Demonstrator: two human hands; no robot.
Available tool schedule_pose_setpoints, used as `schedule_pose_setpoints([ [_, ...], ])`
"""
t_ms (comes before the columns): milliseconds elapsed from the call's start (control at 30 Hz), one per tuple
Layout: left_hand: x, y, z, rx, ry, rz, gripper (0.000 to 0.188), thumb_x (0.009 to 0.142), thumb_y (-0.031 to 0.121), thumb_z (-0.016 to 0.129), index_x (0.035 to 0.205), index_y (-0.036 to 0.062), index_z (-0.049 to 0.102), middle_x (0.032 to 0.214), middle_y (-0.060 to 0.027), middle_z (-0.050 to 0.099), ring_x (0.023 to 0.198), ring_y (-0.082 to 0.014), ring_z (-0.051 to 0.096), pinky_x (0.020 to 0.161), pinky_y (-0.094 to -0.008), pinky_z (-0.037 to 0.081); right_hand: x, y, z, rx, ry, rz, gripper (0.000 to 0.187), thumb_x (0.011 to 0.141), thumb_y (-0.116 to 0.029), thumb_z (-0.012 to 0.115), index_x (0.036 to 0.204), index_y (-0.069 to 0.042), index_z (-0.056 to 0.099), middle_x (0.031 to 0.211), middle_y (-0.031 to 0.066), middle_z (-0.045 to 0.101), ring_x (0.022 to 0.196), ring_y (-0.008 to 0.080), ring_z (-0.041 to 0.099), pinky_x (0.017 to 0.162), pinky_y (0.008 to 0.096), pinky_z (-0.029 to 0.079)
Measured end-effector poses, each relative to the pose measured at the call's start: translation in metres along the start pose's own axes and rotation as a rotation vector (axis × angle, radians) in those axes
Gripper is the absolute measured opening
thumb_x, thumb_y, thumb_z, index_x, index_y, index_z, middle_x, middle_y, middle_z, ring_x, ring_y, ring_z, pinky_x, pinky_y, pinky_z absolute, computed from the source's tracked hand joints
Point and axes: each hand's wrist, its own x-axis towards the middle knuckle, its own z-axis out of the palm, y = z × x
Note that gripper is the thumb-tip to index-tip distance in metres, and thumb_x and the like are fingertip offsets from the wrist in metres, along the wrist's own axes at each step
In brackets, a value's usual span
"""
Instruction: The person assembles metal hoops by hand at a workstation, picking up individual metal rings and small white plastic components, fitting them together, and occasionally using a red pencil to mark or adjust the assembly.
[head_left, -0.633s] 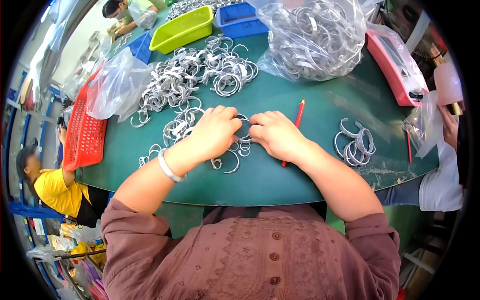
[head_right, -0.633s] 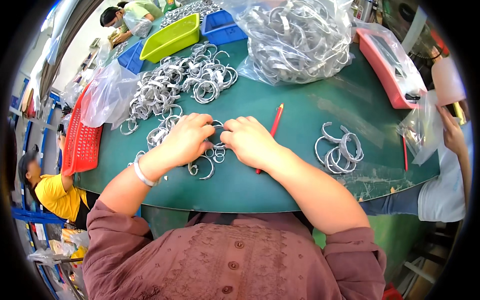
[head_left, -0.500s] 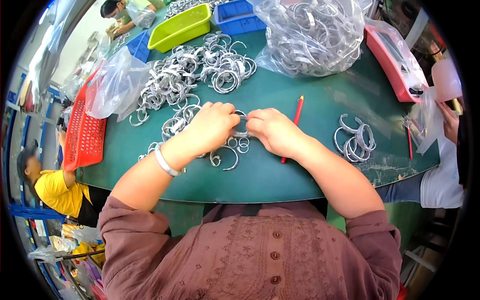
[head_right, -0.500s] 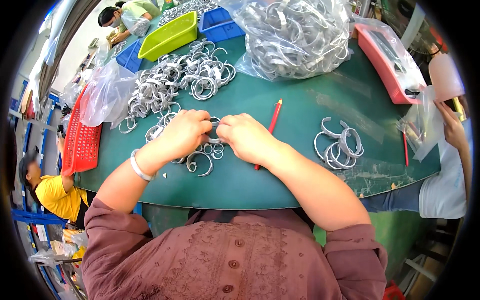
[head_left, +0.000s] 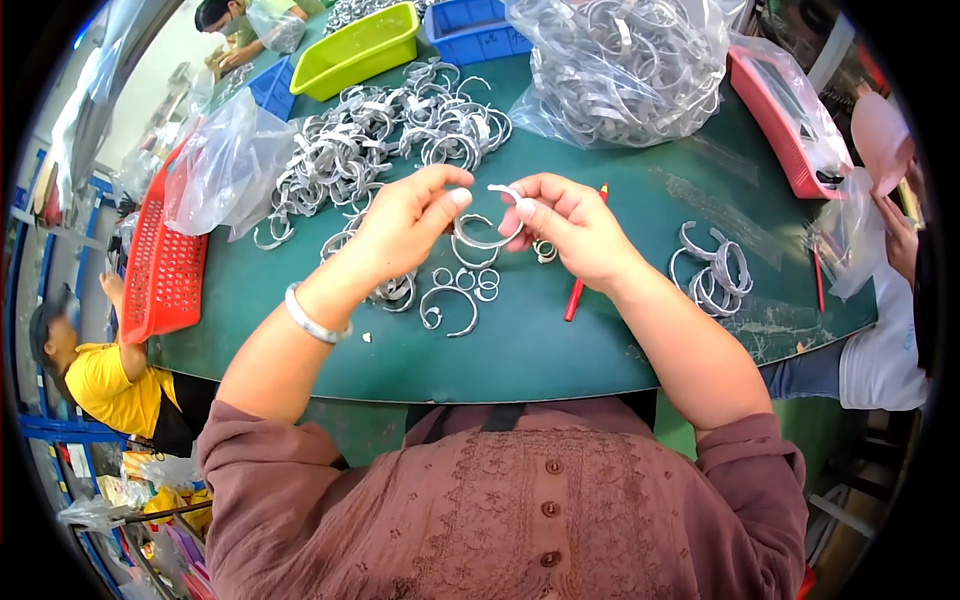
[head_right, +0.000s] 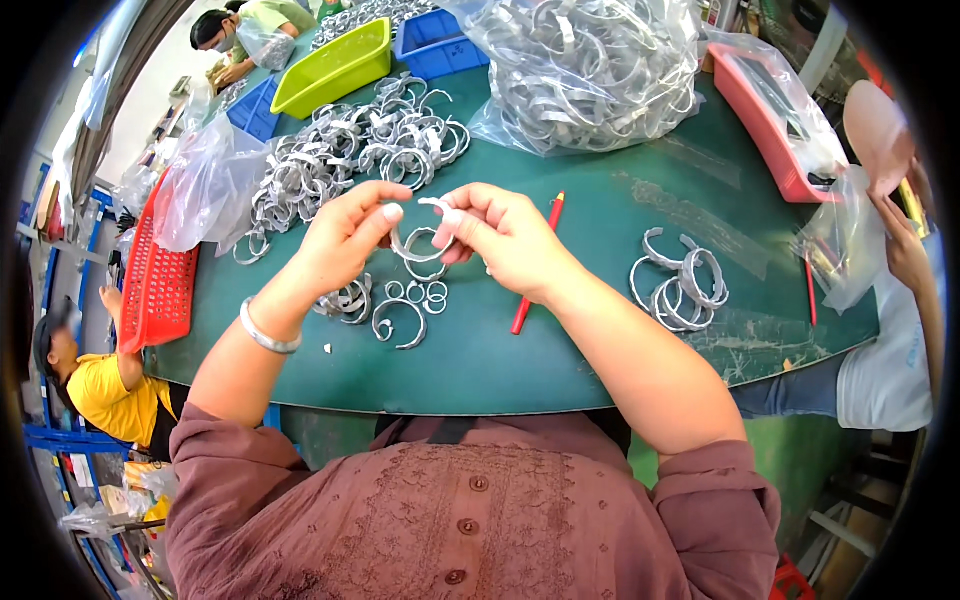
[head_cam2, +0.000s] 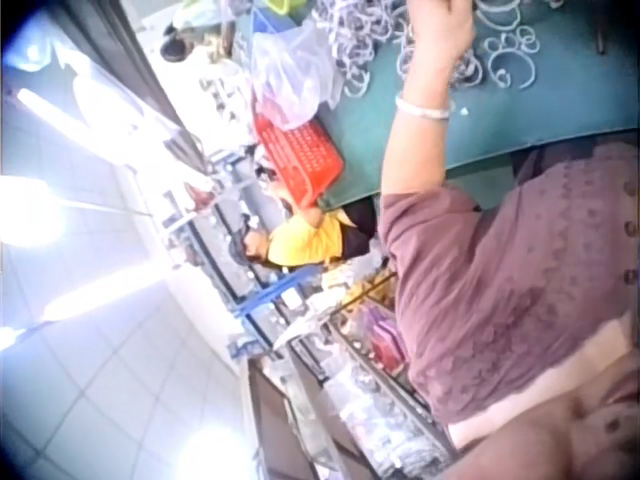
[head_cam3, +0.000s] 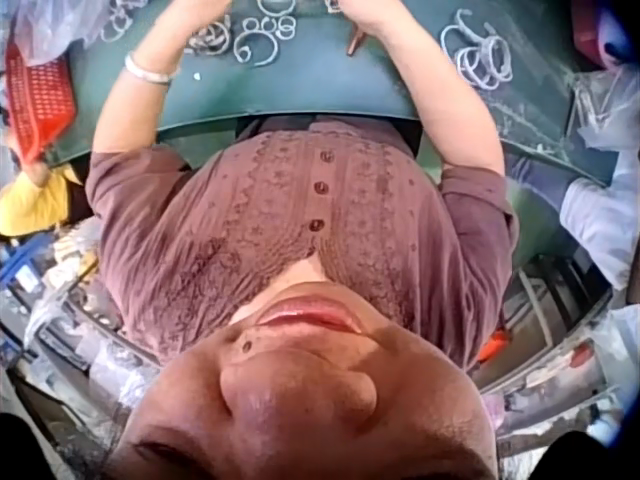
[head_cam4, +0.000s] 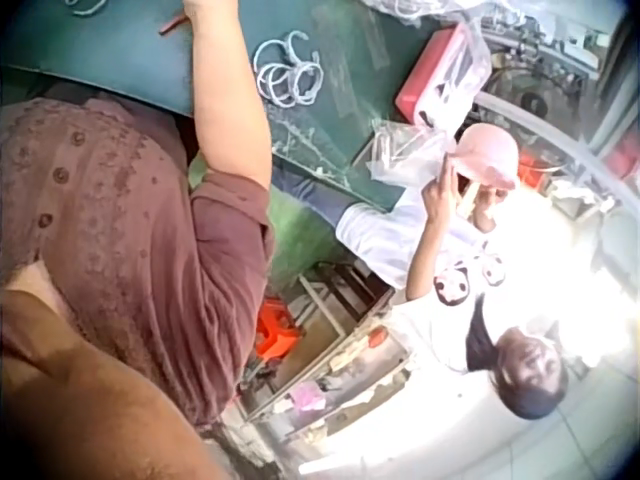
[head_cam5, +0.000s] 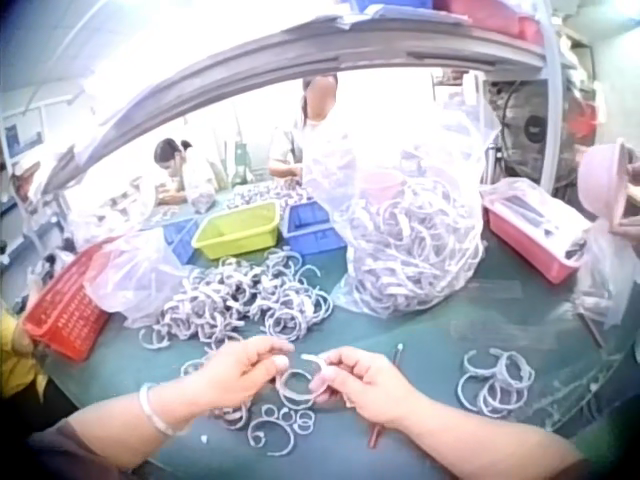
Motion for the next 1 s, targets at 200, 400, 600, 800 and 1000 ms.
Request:
schedule_pose_setpoints([
  [200, -0.019, -0.009, 0.012, -0.630, 0.105, -0.107, 0.027, 0.091, 0.018, 0.040, 0.112, 0.0013, 0.049, 0.087, -0.0055, 0.058, 0.080, -0.0118, 0.053, 0.076, -0.0276, 0.043, 0.000, 0.001, -0.007, 0.170, 0.049, 0.038, 0.021, 0.089, -0.016, 0.048, 0.104, -0.001, 0.051, 0.085, 0.0084, 0.059, 0.075, 0.0168, 0.058, 0.070, 0.0283, 0.047],
  [400, -0.027, -0.007, 0.024, -0.745, 0.086, -0.172, 0.024, 0.090, 0.015, 0.045, 0.108, 0.0017, 0.052, 0.090, -0.0055, 0.059, 0.080, -0.0127, 0.055, 0.075, -0.0266, 0.044, 0.000, 0.002, -0.006, 0.186, 0.055, 0.034, 0.021, 0.089, -0.016, 0.047, 0.103, -0.001, 0.052, 0.086, 0.0095, 0.060, 0.076, 0.0177, 0.059, 0.071, 0.0293, 0.047],
  [600, -0.025, -0.012, 0.027, -0.772, 0.136, -0.189, 0.023, 0.089, 0.015, 0.046, 0.107, 0.0017, 0.052, 0.087, -0.0043, 0.058, 0.076, -0.0122, 0.054, 0.071, -0.0255, 0.044, 0.002, 0.004, -0.008, 0.193, 0.029, 0.040, 0.025, 0.091, -0.020, 0.044, 0.105, 0.000, 0.052, 0.088, 0.0108, 0.061, 0.077, 0.0184, 0.060, 0.071, 0.0297, 0.047],
  [800, -0.021, -0.013, 0.033, -0.812, 0.153, -0.155, 0.023, 0.090, 0.016, 0.046, 0.106, 0.0016, 0.053, 0.085, -0.0042, 0.058, 0.075, -0.0119, 0.054, 0.071, -0.0252, 0.044, 0.001, 0.001, -0.010, 0.194, 0.060, 0.037, 0.025, 0.091, -0.018, 0.044, 0.104, 0.001, 0.053, 0.086, 0.0098, 0.061, 0.072, 0.0166, 0.060, 0.067, 0.0274, 0.048],
  [1000, -0.017, -0.016, 0.037, -0.817, 0.178, -0.132, 0.023, 0.089, 0.017, 0.047, 0.105, 0.0017, 0.054, 0.084, -0.0037, 0.058, 0.073, -0.0114, 0.054, 0.069, -0.0243, 0.043, 0.002, 0.001, -0.011, 0.158, 0.084, 0.032, 0.024, 0.090, -0.016, 0.045, 0.104, 0.001, 0.053, 0.085, 0.0095, 0.061, 0.070, 0.0151, 0.060, 0.065, 0.0256, 0.049],
])
